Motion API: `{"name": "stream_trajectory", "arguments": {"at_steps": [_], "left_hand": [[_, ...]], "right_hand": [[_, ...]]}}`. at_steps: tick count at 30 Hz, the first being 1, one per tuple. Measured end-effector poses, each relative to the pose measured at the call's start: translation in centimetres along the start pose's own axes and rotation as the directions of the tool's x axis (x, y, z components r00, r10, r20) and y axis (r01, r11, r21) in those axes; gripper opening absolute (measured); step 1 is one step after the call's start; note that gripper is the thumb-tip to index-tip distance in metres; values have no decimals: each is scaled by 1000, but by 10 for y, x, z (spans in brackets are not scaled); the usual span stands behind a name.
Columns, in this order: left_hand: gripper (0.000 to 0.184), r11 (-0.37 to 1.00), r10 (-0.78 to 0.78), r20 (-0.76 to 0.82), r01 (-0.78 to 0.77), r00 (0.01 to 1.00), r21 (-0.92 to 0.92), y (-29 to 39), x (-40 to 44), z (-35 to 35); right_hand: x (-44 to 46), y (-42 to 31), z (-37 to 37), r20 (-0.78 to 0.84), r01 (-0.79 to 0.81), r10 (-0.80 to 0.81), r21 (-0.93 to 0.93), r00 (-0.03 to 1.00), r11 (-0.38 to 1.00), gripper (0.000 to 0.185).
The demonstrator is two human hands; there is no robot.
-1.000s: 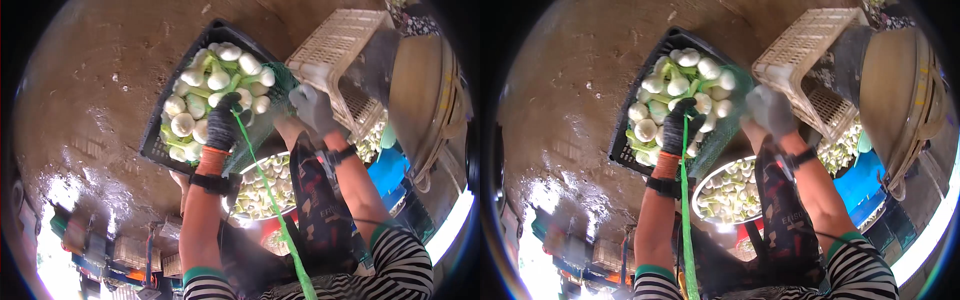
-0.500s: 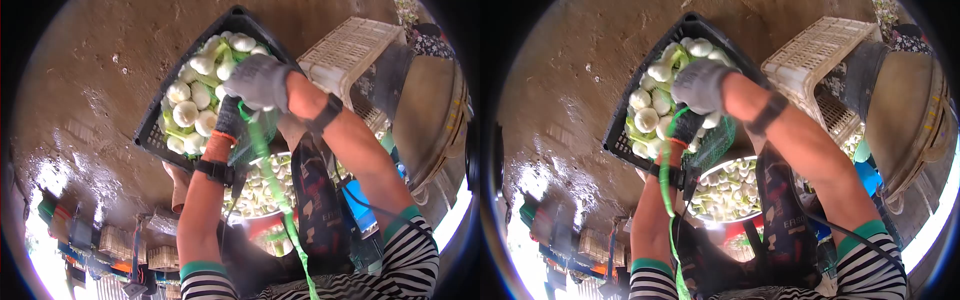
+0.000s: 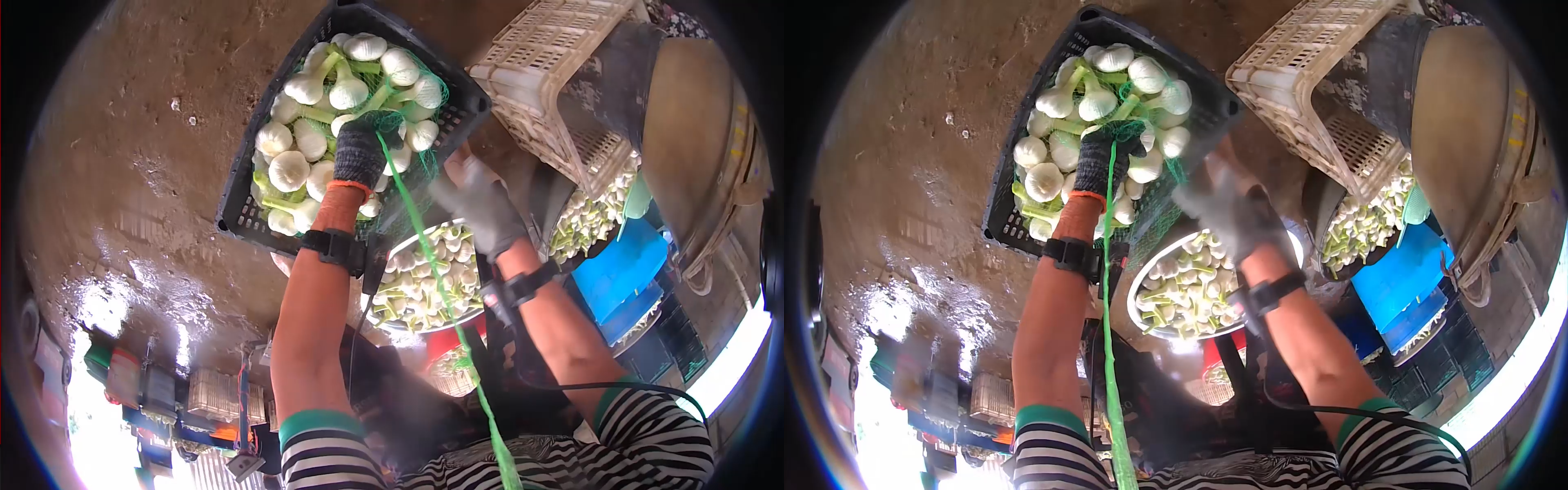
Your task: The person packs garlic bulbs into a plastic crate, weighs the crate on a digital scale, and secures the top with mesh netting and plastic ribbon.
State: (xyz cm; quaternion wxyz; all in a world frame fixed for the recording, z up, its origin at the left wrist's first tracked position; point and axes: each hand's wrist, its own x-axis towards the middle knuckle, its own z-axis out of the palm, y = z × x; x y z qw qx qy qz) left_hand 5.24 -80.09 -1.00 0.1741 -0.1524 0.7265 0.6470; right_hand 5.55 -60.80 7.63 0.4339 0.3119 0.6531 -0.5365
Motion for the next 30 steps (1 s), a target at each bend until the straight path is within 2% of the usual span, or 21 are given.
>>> {"name": "stream_trajectory", "arguments": {"at_steps": [2, 3, 4, 5, 8, 10, 12, 13, 14, 16, 17, 19, 20, 22, 23, 24, 25, 26, 28, 29, 30], "left_hand": [[16, 1000, -8, -67, 8, 998, 0, -6, -2, 4], [17, 998, 24, -151, -33, 988, -58, -9, -2, 9], [19, 995, 103, -146, -99, 984, 33, -11, -6, 10], [18, 995, 92, -150, -95, 984, -15, -10, -9, 9], [17, 983, 82, -128, -101, 988, -150, 5, -18, 6], [16, 967, 4, -103, -30, 995, -252, 0, -12, 6], [16, 980, 15, -61, -27, 998, -199, 6, -8, -7], [15, 878, -269, 88, 282, 959, -386, 9, -5, -16], [15, 846, -277, 139, 310, 951, -434, 13, -7, -19], [17, 771, -290, 239, 374, 927, -515, 21, -9, -25], [19, 845, -130, 209, 219, 969, -487, 22, -13, -24], [19, 940, 15, 147, 37, 989, -339, 19, -15, -16], [19, 965, 87, 115, -55, 990, -257, 18, -16, -12], [17, 994, 40, -148, -24, 988, 110, -2, -11, 12], [16, 976, 53, -173, -15, 983, 217, 1, -12, 14], [15, 947, 72, -201, -3, 977, 321, 7, -12, 13], [11, 978, -32, -251, 82, 967, 191, 15, -17, 14], [12, 982, -35, -287, 87, 957, 170, 17, -21, 15], [14, 987, -39, -362, 91, 931, 129, 18, -26, 17], [12, 995, -34, -372, 68, 928, 78, 18, -27, 20], [14, 997, -52, -368, 68, 929, 32, 21, -27, 19]], "right_hand": [[-14, 26, 19, 51, -219, 242, -279, 969, 935, 18], [-10, 22, 25, 23, -55, 68, -360, 997, 931, 16], [-2, 14, 29, 11, 105, -112, -440, 994, 892, 15], [1, -3, 36, 10, 249, -285, -516, 959, 819, 13], [10, -46, 41, 79, 536, -723, -727, 686, 429, 8], [31, -64, 41, 200, 563, -723, -769, 661, 302, 7], [46, -78, 44, 288, 605, -716, -763, 636, 230, 7], [52, -82, 46, 305, 544, -655, -816, 691, 193, 8], [57, -91, 48, 293, 432, -498, -882, 816, 187, 23], [73, -96, 43, 355, 478, -391, -830, 849, 286, 25], [72, -105, 43, 376, 459, -299, -838, 877, 294, 26], [66, -132, 49, 412, 426, -110, -851, 904, 307, 27], [70, -130, 48, 483, 510, -164, -804, 860, 306, 28], [80, -119, 42, 605, 663, -272, -689, 749, 292, 29], [81, -117, 40, 673, 758, -405, -647, 619, 81, 29], [71, -126, 40, 630, 751, -408, -566, 660, 341, 32], [58, -138, 35, 592, 690, -392, -441, 704, 573, 36], [47, -147, 31, 558, 580, -360, -284, 748, 764, 40], [45, -142, 16, 371, 718, -618, -275, 693, 640, 59], [61, -134, 7, 546, 875, -694, -393, 469, 282, 75], [63, -121, 7, 681, 891, -658, -453, 320, -36, 82]]}}
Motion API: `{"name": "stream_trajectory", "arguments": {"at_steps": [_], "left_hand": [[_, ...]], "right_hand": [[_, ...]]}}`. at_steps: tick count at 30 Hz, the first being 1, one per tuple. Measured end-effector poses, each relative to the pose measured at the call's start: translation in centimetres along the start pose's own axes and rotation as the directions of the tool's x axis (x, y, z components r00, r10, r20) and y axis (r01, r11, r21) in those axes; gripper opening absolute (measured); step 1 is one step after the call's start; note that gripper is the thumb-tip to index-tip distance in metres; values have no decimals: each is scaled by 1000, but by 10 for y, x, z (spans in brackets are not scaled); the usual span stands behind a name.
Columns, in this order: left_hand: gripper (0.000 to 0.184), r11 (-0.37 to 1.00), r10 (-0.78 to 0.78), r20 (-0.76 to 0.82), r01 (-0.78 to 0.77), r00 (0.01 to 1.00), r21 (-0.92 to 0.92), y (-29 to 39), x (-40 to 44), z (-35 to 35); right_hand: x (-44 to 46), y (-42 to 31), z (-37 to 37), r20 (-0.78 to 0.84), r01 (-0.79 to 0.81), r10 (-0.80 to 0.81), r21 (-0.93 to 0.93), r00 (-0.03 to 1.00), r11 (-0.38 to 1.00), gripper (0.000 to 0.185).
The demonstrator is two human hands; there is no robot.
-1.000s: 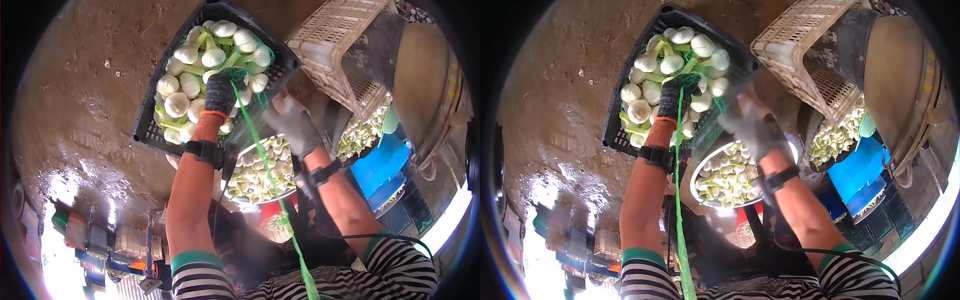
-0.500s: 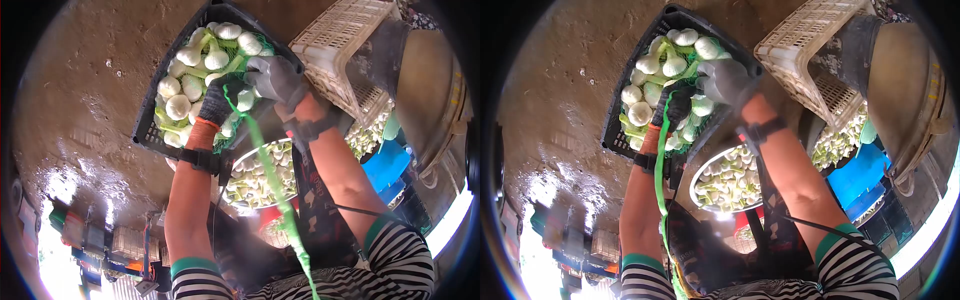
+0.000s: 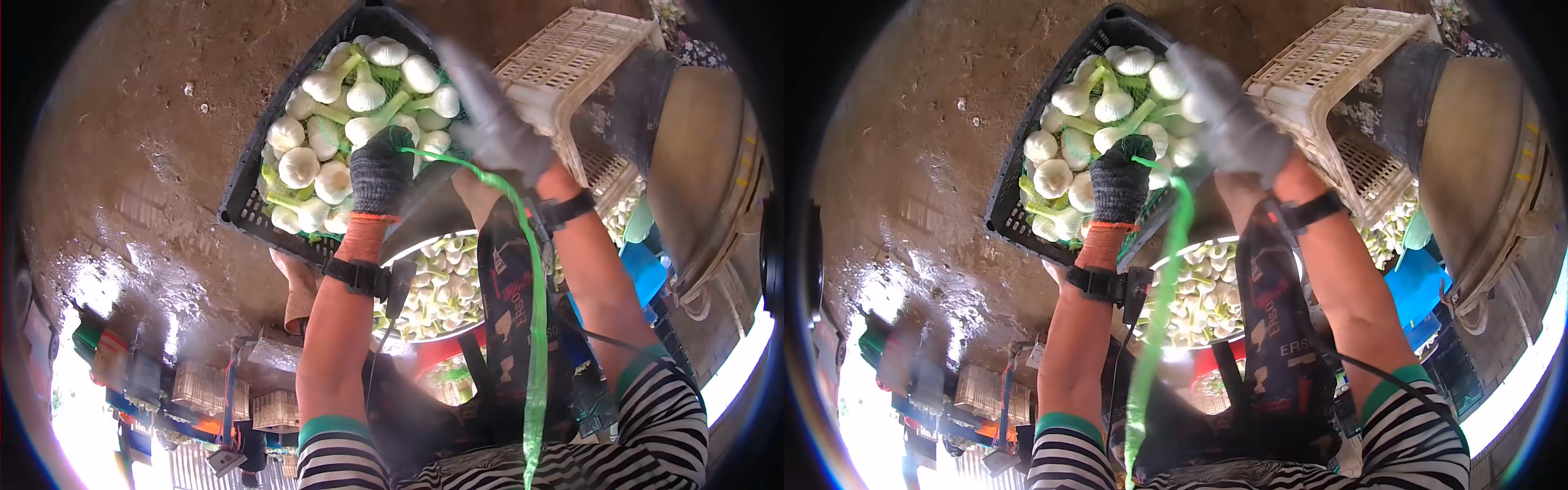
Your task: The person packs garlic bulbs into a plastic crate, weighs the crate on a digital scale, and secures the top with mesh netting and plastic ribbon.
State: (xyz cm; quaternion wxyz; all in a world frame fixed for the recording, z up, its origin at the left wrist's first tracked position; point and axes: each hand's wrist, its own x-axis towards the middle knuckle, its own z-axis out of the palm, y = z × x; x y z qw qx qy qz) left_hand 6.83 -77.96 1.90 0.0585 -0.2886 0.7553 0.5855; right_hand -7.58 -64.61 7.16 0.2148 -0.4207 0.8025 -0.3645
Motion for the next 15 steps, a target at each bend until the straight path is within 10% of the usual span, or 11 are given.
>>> {"name": "stream_trajectory", "arguments": {"at_steps": [2, 4, 8, 9, 12, 15], "left_hand": [[18, 996, -37, 9, 38, 999, -85, 5, 0, -3], [23, 962, -156, -46, 141, 987, -233, 8, -2, -8], [21, 886, -327, -212, 221, 921, -407, 10, -2, -16], [20, 818, -409, -209, 255, 888, -516, 14, 0, -19], [20, 588, -640, -199, 306, 743, -748, 19, -1, -18], [27, 736, -390, -310, 92, 867, -671, 15, 0, -13]], "right_hand": [[-11, 10, 47, 361, -32, 93, -172, 928, 985, 79], [-13, -17, 63, 377, 109, 18, -314, 926, 943, 84], [-15, -51, 75, 247, -180, 157, 76, 956, 981, 88], [-6, -80, 54, 523, -509, 419, 33, 742, 860, 94], [-25, -61, 108, 46, -252, 252, 8, 967, 968, 89], [-6, -64, 119, -126, -218, 214, -17, 969, 976, 72]]}}
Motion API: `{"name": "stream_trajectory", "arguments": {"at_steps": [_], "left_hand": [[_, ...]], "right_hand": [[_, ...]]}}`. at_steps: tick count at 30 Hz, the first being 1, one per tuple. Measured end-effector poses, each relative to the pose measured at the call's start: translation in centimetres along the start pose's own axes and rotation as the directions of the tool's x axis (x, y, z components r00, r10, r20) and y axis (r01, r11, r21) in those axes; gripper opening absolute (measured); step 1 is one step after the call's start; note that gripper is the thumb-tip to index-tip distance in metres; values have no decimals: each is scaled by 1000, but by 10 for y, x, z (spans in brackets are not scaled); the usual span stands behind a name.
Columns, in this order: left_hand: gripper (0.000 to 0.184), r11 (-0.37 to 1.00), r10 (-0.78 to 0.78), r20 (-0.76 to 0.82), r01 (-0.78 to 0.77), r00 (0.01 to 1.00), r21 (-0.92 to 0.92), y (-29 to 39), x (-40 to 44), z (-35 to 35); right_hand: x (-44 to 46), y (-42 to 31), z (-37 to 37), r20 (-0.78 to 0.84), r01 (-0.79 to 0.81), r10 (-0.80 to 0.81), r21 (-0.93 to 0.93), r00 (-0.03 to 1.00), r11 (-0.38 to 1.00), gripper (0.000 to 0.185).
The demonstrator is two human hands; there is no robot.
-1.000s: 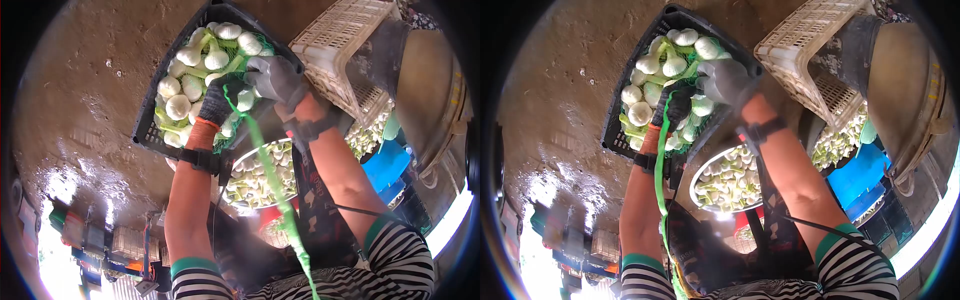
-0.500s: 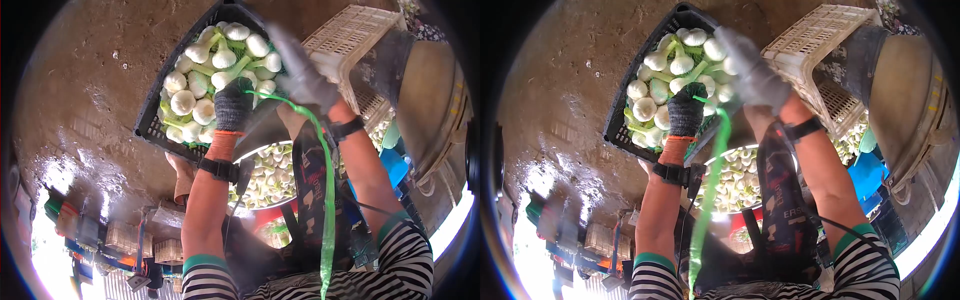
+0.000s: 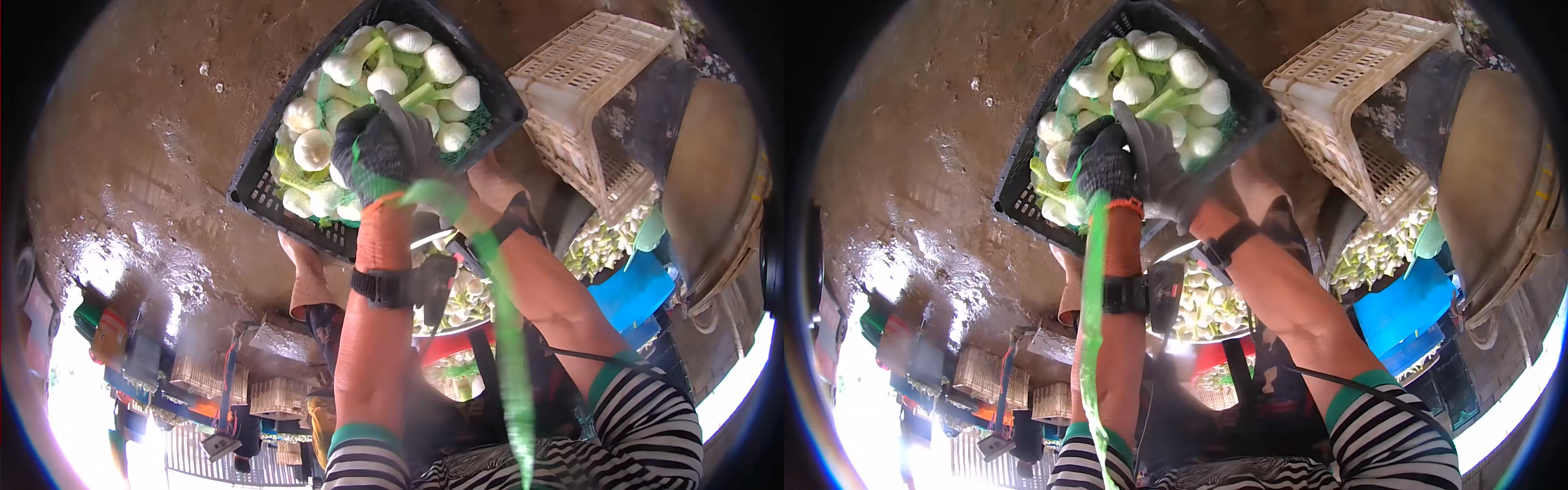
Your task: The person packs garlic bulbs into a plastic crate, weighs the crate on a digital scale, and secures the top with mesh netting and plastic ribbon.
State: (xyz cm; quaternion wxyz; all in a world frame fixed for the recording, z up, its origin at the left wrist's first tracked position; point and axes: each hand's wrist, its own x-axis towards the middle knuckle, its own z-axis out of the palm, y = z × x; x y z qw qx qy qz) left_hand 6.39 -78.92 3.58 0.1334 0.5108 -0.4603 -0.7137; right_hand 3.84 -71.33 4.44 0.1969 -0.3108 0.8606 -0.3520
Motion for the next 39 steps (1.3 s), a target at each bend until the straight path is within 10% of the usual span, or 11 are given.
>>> {"name": "stream_trajectory", "arguments": {"at_steps": [5, 7, 11, 14, 17, 26, 30, 32, 33, 35, 39], "left_hand": [[29, 668, 177, 39, -149, 983, 729, 56, -44, 40], [48, 370, 405, 267, -425, 874, 826, 53, -56, 37], [21, 657, 341, 331, -475, 880, 585, 66, -61, 24], [19, 674, 360, 365, -510, 859, 535, 73, -72, -6], [30, 568, 199, 445, -473, 873, 674, 84, -98, -85], [61, 65, 411, 532, -606, 740, 793, -22, -43, -124], [57, 103, 495, 540, -662, 681, 742, -42, 16, -41], [61, 170, 424, 606, -716, 673, 677, -43, 18, -37], [61, 524, 410, 562, -690, 718, 499, -54, 15, -39], [59, 848, 396, 484, -513, 780, 132, -69, 10, -41], [47, 691, 507, 436, -653, 744, 309, -68, 13, -26]], "right_hand": [[-13, 5, -6, 198, -268, 206, 377, 958, 887, 50], [-20, 5, -10, 319, -453, 357, 796, 878, 402, 43], [-18, 17, -8, 523, -426, 339, 845, 782, -322, 29], [-1, 17, 0, 283, -466, 527, 848, 802, 253, 15], [6, 11, 9, 208, -479, 563, 787, 800, 390, 14], [11, -1, -6, 203, -411, 497, 839, 844, 356, 20], [13, -3, -20, 288, -578, 567, 690, 772, 436, 14], [14, -1, -20, 59, -201, 195, 128, 979, 971, 20], [18, -7, -17, 3, 111, -111, -77, 994, 991, 25], [22, -49, -24, 110, -44, 83, -322, 990, 946, 15], [42, -88, -30, 272, -108, 274, -501, 923, 859, 17]]}}
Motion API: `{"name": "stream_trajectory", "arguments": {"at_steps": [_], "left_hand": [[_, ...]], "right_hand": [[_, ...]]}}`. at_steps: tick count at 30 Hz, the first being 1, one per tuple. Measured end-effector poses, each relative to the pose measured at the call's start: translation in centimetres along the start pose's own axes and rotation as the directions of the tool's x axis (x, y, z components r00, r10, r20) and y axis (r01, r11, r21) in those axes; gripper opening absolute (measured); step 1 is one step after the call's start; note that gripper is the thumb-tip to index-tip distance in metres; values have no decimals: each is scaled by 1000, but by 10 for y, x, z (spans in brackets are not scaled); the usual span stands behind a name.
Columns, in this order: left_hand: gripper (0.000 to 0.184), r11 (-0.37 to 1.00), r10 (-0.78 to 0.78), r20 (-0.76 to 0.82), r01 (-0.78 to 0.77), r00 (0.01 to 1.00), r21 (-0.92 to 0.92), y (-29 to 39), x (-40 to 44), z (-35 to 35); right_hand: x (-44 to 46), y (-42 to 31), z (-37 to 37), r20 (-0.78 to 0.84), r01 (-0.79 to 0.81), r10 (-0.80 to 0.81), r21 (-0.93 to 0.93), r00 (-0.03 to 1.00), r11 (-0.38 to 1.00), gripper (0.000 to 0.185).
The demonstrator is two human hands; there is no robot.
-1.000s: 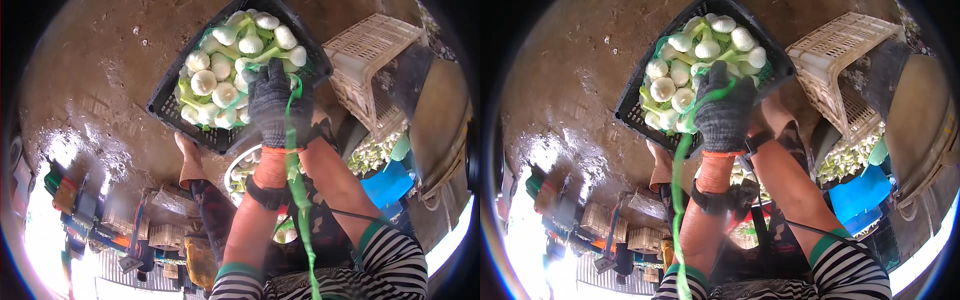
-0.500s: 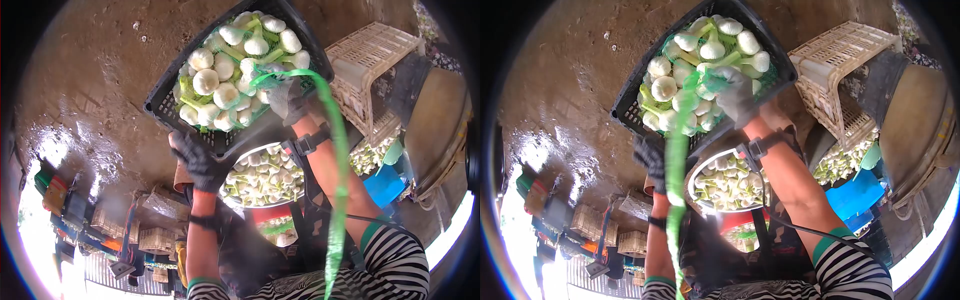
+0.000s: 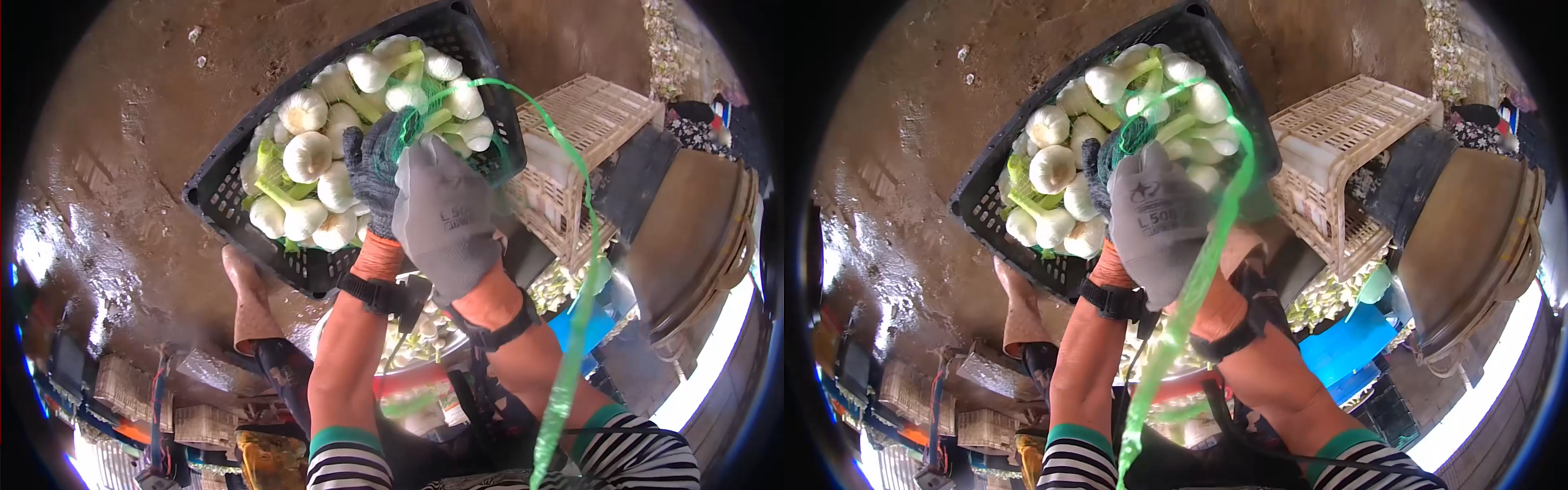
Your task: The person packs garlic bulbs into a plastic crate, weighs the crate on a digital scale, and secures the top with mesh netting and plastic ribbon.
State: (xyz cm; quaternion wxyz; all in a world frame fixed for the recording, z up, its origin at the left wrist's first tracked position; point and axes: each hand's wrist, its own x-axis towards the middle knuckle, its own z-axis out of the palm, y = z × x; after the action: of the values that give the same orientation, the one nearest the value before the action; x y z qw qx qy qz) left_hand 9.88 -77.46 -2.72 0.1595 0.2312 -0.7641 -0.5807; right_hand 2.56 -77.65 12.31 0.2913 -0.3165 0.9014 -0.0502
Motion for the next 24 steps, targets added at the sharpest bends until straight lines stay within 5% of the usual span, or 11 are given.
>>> {"name": "stream_trajectory", "arguments": {"at_steps": [3, 7, 10, 11, 12, 13, 15, 21, 22, 24], "left_hand": [[39, 994, 46, -96, -36, 994, 101, 2, 9, 3], [29, 986, 89, -240, -51, 967, 160, 0, 13, 0], [29, 948, 176, -163, -123, 971, 293, 4, 12, -4], [30, 967, 128, -184, -82, 975, 240, 11, 12, -7], [31, 981, 80, -204, -41, 976, 187, 20, 15, -10], [33, 991, 35, -224, -5, 974, 133, 26, 17, -12], [29, 983, 80, -123, -57, 989, 175, 23, 14, -13], [25, 972, 95, 23, -98, 995, 213, 25, 13, -21], [34, 967, 91, -3, -87, 996, 239, 21, 13, -17], [59, 956, 77, -69, -55, 995, 288, 18, 20, -7]], "right_hand": [[-8, 7, 12, -165, 137, -131, 28, 978, 990, 21], [-56, 30, -4, -290, 241, -133, 378, 948, 894, 34], [-78, 84, -25, -329, 100, -36, 180, 944, 979, 53], [-81, 98, -18, -263, -41, 231, 574, 937, 818, 60], [-82, 115, -7, -93, -152, 441, 858, 893, 490, 68], [-87, 147, 13, -127, -153, 287, 612, 949, 776, 76], [-63, 152, 25, -165, 14, 26, 240, 986, 971, 78], [23, 121, 26, -290, 448, -404, 102, 868, 888, 51], [28, 115, 22, -334, 522, -484, 29, 809, 853, 46], [34, 111, 17, -245, 476, -443, 96, 863, 874, 31]]}}
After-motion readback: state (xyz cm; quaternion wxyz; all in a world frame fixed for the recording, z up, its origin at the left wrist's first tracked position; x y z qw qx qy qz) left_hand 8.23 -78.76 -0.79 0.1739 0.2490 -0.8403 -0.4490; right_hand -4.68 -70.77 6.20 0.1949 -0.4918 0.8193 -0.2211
